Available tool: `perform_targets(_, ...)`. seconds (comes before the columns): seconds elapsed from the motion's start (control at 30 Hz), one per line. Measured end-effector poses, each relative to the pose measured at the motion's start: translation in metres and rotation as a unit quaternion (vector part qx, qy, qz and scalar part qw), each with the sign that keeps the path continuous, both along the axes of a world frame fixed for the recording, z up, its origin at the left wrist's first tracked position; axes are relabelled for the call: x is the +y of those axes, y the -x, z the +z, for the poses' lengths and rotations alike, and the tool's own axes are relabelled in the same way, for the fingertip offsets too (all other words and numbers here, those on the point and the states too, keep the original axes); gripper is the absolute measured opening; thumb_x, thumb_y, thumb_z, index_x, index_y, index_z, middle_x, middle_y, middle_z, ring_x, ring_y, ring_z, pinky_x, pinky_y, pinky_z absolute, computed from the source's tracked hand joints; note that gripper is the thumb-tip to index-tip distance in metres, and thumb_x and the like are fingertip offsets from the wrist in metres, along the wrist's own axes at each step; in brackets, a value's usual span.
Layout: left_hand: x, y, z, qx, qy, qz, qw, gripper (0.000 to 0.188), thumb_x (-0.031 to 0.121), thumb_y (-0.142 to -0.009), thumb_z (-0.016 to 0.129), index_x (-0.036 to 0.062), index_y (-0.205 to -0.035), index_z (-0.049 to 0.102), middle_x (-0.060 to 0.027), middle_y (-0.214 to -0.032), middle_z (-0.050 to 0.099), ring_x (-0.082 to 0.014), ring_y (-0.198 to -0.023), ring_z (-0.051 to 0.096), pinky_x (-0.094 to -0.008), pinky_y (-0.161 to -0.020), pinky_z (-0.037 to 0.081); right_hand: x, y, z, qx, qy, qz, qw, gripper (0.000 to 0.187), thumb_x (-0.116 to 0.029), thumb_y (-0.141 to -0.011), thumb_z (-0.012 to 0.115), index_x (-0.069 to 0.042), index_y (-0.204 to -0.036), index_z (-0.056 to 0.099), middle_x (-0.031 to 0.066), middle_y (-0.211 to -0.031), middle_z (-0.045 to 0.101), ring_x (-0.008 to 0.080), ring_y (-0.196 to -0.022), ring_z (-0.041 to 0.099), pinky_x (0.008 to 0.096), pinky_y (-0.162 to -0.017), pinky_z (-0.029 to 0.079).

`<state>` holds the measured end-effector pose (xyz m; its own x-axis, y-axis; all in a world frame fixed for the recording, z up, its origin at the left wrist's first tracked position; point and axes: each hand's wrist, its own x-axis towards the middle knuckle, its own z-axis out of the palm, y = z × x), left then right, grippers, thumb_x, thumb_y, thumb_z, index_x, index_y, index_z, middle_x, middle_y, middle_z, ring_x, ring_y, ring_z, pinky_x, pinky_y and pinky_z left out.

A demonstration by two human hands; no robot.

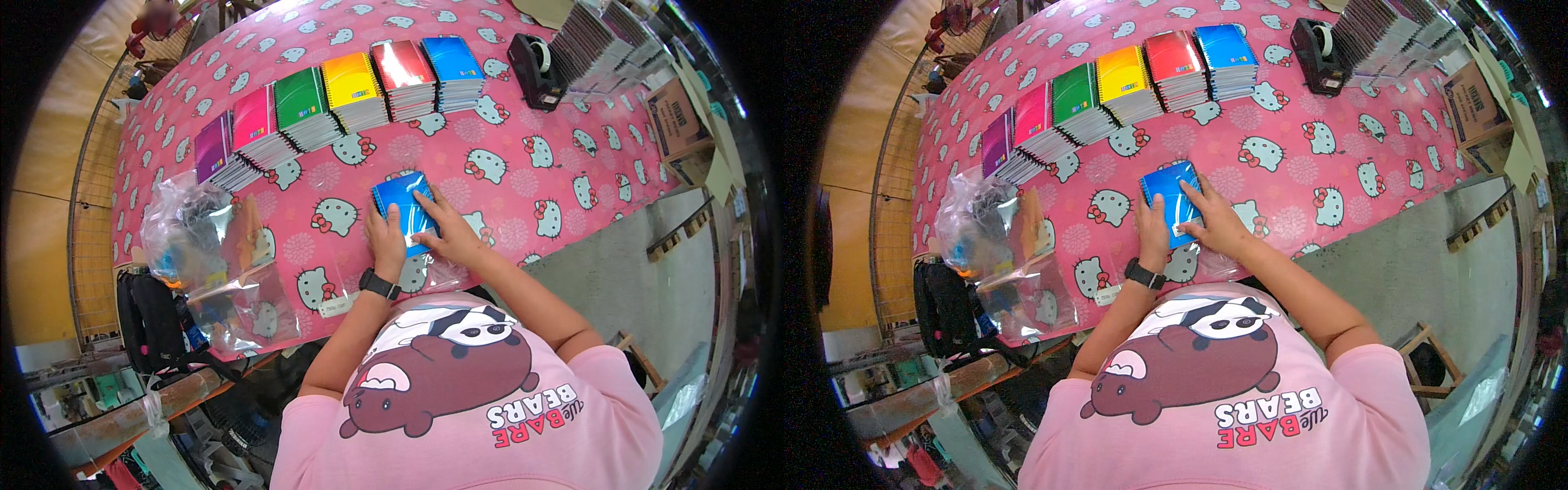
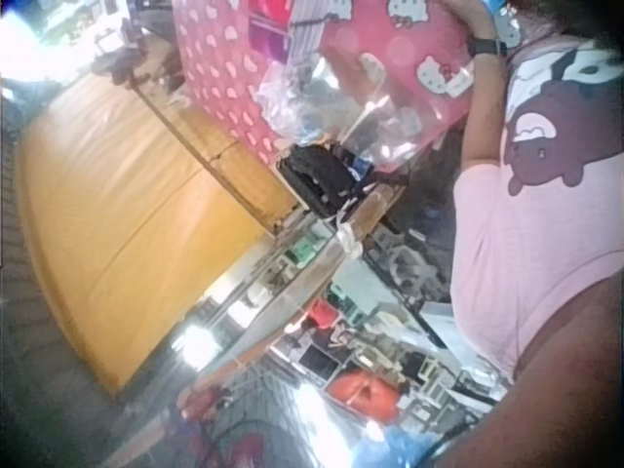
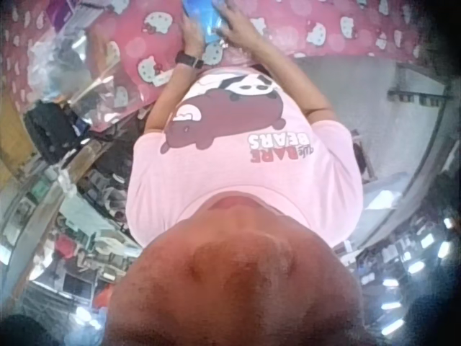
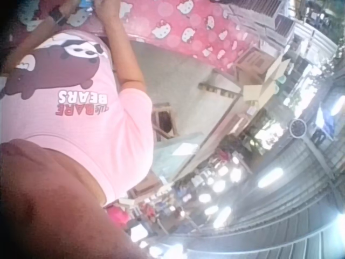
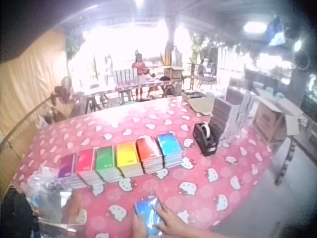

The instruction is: The person puts small notebooks into clear plastic sleeves, peels off the adhesive strips, and seals the bags. They handle several different colored notebooks, including purple, green, yellow, and blue, and place the finished packages into a stack.

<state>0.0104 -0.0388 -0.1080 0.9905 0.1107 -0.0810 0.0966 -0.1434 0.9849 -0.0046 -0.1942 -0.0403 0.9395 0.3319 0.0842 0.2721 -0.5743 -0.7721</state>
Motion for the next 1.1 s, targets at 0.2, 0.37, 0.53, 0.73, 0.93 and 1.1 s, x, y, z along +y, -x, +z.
perform_targets(0.2,-0.002,0.003,0.01,-0.027,-0.103,-0.013,0.994,0.071,0.037,-0.082,0.059,-0.0044,-0.132,0.03,-0.0269,-0.121,0.044,-0.0398,-0.113,0.04,-0.0485,-0.098,0.027,0.0,0.012,0.007,-0.004,-0.052,-0.001,0.999,0.085,-0.023,-0.069,0.074,-0.009,-0.139,0.028,0.0293,-0.142,0.019,0.0424,-0.13,0.026,0.0413,-0.104,0.03)
perform_targets(0.37,-0.005,0.004,0.012,-0.041,-0.069,-0.014,0.997,0.066,0.033,-0.083,0.06,-0.004,-0.13,0.032,-0.025,-0.12,0.046,-0.038,-0.112,0.041,-0.0488,-0.097,0.026,-0.023,0.055,0.012,-0.141,0.0,-0.036,0.989,0.065,-0.015,-0.069,0.072,-0.009,-0.127,0.045,0.0248,-0.125,0.041,0.0396,-0.118,0.042,0.0387,-0.094,0.04)
perform_targets(0.53,-0.005,0.003,0.007,-0.044,-0.051,-0.012,0.998,0.064,0.03,-0.083,0.06,-0.0037,-0.129,0.033,-0.0243,-0.119,0.047,-0.0372,-0.112,0.041,-0.0476,-0.098,0.024,-0.053,0.077,-0.014,-0.086,0.083,0.1,0.988,0.013,0.0,-0.068,0.062,-0.004,-0.079,0.056,0.0101,-0.08,0.052,0.0257,-0.071,0.054,0.0372,-0.067,0.044)
perform_targets(0.73,-0.002,0.002,0.007,-0.039,-0.057,-0.017,0.997,0.062,0.029,-0.082,0.06,-0.0018,-0.129,0.034,-0.0235,-0.117,0.049,-0.0375,-0.109,0.043,-0.0477,-0.097,0.025,-0.059,0.053,0.032,-0.018,-0.045,0.11,0.993,0.01,0.0,-0.073,0.054,-0.007,-0.08,0.058,0.0089,-0.076,0.052,0.0269,-0.067,0.055,0.0379,-0.059,0.044)
perform_targets(0.93,-0.007,-0.001,0.007,-0.095,-0.049,-0.006,0.994,0.06,0.028,-0.085,0.056,-0.0009,-0.132,0.033,-0.0236,-0.121,0.048,-0.0369,-0.112,0.044,-0.0465,-0.097,0.027,-0.001,-0.022,0.0,-0.238,0.127,0.057,0.961,0.037,-0.018,-0.085,0.052,-0.006,-0.121,0.05,0.0123,-0.127,0.047,0.0291,-0.119,0.042,0.047,-0.092,0.037)
perform_targets(1.1,0.006,0.004,0.014,-0.029,0.094,-0.017,0.995,0.057,0.031,-0.089,0.05,-0.0008,-0.133,0.033,-0.0233,-0.126,0.045,-0.0371,-0.116,0.041,-0.0465,-0.099,0.027,0.01,-0.023,0.001,-0.163,0.261,0.09,0.947,0.052,-0.028,-0.09,0.045,-0.008,-0.137,0.032,0.0078,-0.146,0.024,0.0246,-0.135,0.021,0.06,-0.098,0.026)
